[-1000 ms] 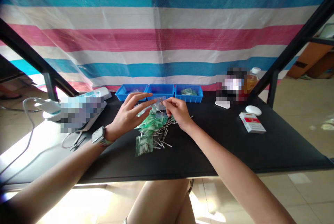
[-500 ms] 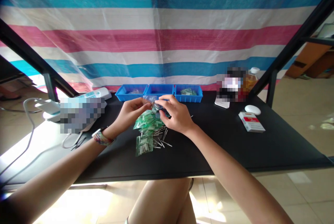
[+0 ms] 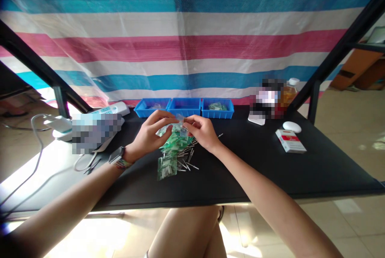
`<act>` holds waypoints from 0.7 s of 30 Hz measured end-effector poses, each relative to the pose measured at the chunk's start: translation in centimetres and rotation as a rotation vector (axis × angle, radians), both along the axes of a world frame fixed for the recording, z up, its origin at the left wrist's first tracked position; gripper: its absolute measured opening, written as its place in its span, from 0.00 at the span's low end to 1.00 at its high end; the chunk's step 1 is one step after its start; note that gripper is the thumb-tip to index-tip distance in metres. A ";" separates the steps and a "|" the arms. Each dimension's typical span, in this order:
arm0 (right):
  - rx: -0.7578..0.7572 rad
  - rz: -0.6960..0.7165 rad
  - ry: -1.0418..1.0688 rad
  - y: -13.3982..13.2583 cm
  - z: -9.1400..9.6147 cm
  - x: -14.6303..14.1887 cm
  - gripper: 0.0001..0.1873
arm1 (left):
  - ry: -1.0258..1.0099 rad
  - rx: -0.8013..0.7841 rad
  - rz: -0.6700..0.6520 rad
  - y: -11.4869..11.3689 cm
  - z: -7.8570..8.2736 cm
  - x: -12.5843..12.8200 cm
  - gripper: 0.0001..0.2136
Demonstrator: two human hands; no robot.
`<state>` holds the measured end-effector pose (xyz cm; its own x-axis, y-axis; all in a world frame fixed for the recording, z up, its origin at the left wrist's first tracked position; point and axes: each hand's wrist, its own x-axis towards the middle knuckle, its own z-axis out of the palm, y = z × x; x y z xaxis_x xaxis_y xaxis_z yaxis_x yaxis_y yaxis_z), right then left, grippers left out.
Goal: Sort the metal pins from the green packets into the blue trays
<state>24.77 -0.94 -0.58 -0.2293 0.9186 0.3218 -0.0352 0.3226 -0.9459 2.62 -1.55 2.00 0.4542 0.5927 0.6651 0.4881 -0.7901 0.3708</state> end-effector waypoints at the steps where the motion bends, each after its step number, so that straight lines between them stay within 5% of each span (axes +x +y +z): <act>1: -0.072 0.026 0.047 0.1 0.1 0.1 0.18 | 0.063 0.088 0.014 0.1 -0.1 -0.1 0.15; 5: -0.260 0.110 0.146 0.1 0.3 0.3 0.18 | 0.212 0.231 -0.008 0.7 -0.2 -0.6 0.21; 12: -0.367 0.219 0.152 -0.1 0.2 0.3 0.21 | 0.091 0.071 -0.018 1.0 -0.1 -0.5 0.09; 17: -0.170 0.009 0.039 0.2 0.1 0.8 0.16 | -0.311 -0.216 0.180 2.2 -0.3 -1.0 0.12; 21: 0.152 -0.141 -0.215 0.2 -0.2 1.1 0.08 | -0.651 -0.447 0.210 4.5 -0.7 -2.6 0.17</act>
<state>25.91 -0.77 -0.75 -0.1804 0.8913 0.4160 0.2158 0.4485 -0.8674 0.00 2.91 1.34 -0.0918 0.8945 0.4376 0.1880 -0.4160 0.8897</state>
